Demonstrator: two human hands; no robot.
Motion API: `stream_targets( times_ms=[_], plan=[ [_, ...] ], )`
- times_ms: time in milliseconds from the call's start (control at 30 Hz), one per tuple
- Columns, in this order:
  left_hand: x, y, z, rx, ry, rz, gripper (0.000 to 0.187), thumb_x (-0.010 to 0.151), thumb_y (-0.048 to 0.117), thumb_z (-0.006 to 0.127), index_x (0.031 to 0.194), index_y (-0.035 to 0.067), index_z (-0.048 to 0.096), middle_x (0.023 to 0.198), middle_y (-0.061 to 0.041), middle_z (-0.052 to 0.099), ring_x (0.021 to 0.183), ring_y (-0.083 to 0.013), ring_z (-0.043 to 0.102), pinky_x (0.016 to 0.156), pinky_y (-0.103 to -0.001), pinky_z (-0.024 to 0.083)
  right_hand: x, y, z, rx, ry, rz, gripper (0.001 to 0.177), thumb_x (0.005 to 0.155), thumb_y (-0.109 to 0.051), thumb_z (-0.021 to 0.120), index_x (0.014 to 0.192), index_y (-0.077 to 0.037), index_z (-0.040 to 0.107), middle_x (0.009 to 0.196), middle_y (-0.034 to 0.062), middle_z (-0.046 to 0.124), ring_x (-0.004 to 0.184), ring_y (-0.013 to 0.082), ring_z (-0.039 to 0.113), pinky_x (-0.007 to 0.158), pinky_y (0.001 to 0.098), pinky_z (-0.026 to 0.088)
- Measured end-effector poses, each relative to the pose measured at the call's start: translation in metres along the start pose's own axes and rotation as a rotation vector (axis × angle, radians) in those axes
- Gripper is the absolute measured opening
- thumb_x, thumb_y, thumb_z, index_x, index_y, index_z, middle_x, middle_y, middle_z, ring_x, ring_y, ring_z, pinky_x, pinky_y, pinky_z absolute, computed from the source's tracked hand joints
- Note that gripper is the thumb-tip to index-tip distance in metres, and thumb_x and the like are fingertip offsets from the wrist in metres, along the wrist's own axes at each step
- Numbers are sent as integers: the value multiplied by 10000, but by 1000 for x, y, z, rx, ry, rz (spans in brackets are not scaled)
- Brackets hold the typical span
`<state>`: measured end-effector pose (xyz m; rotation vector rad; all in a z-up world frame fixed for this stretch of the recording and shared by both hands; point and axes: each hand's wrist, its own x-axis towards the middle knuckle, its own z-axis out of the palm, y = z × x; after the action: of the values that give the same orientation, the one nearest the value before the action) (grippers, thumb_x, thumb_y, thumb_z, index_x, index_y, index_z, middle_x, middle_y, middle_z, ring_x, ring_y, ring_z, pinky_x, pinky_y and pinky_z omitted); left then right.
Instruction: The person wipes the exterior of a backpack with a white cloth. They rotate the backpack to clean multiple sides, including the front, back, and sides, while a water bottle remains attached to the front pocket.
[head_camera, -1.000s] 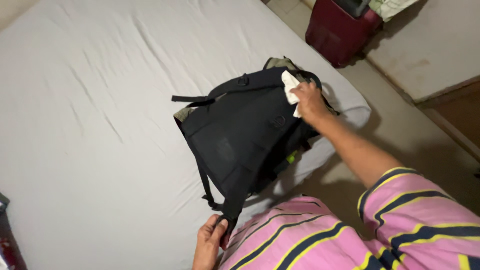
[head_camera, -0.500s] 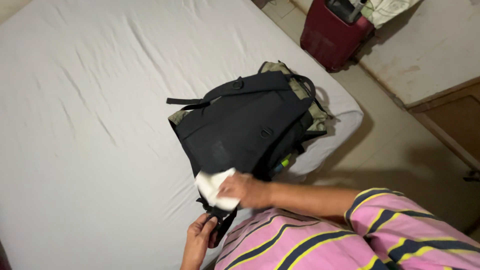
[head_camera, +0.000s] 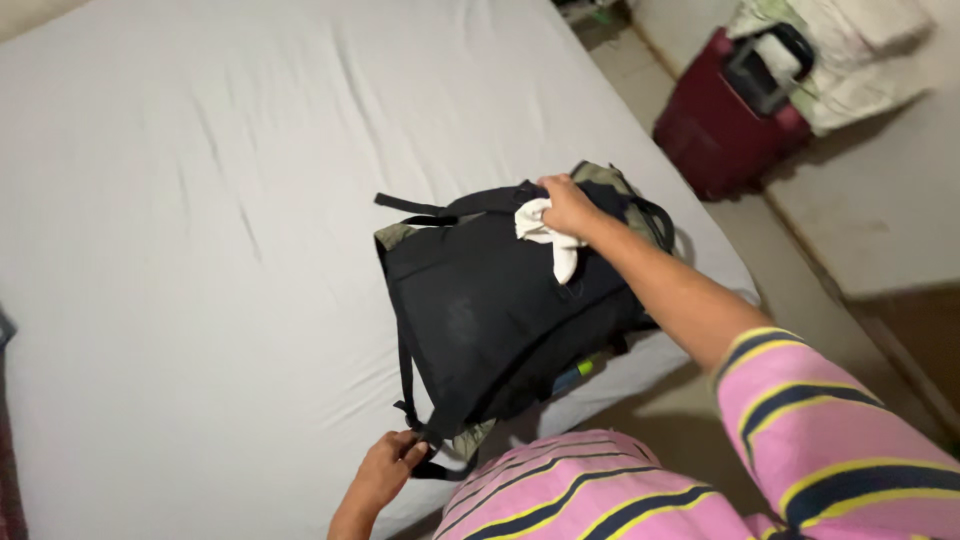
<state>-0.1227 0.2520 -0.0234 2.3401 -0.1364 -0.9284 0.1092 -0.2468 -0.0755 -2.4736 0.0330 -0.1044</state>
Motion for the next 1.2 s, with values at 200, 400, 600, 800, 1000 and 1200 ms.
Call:
stream_targets(
  times_ms=[200,400,600,800,1000,1200],
  plan=[
    [29,36,-21,122,182,103,355,906,303,682,1176,74,702,1094,-175,691,1027,-364,672,907,-425,542,66,8,26,120,-391,564,518,774,-36,680,1259,133,613,1201,305,694,1060,359,727,848,449,583],
    [63,144,-64,49,280,181,627,851,138,718,1436,102,495,1418,-188,529,1103,-401,636,948,-435,512,21,-31,-11,357,-480,371,532,719,51,615,1231,-45,722,1116,204,770,970,294,728,822,382,574],
    [123,252,-65,523,395,682,1196,574,151,904,1546,50,215,1619,-245,346,1476,-436,292,1128,-681,201,-51,-19,-116,281,-663,91,597,635,109,588,1175,-79,756,1164,80,731,1106,223,663,997,327,487],
    [181,279,-48,705,-36,695,863,660,323,898,1390,81,507,1361,-132,598,1337,-308,502,1147,-661,251,-74,-8,-165,542,-772,32,631,571,164,549,1130,-29,768,1150,57,699,1131,214,640,1037,327,452],
    [138,227,-82,452,-243,489,563,723,448,838,1027,-12,724,951,-245,724,924,-402,705,820,-443,563,-74,21,-164,851,-393,344,601,686,201,527,1177,-80,729,1161,68,732,1100,248,679,996,354,530],
    [78,207,-88,151,-97,185,551,697,435,811,1023,1,717,804,-238,720,777,-366,734,744,-433,565,-65,28,-108,659,119,166,548,769,170,489,1234,-42,689,1246,84,655,1190,248,623,1065,341,472]
  ],
)
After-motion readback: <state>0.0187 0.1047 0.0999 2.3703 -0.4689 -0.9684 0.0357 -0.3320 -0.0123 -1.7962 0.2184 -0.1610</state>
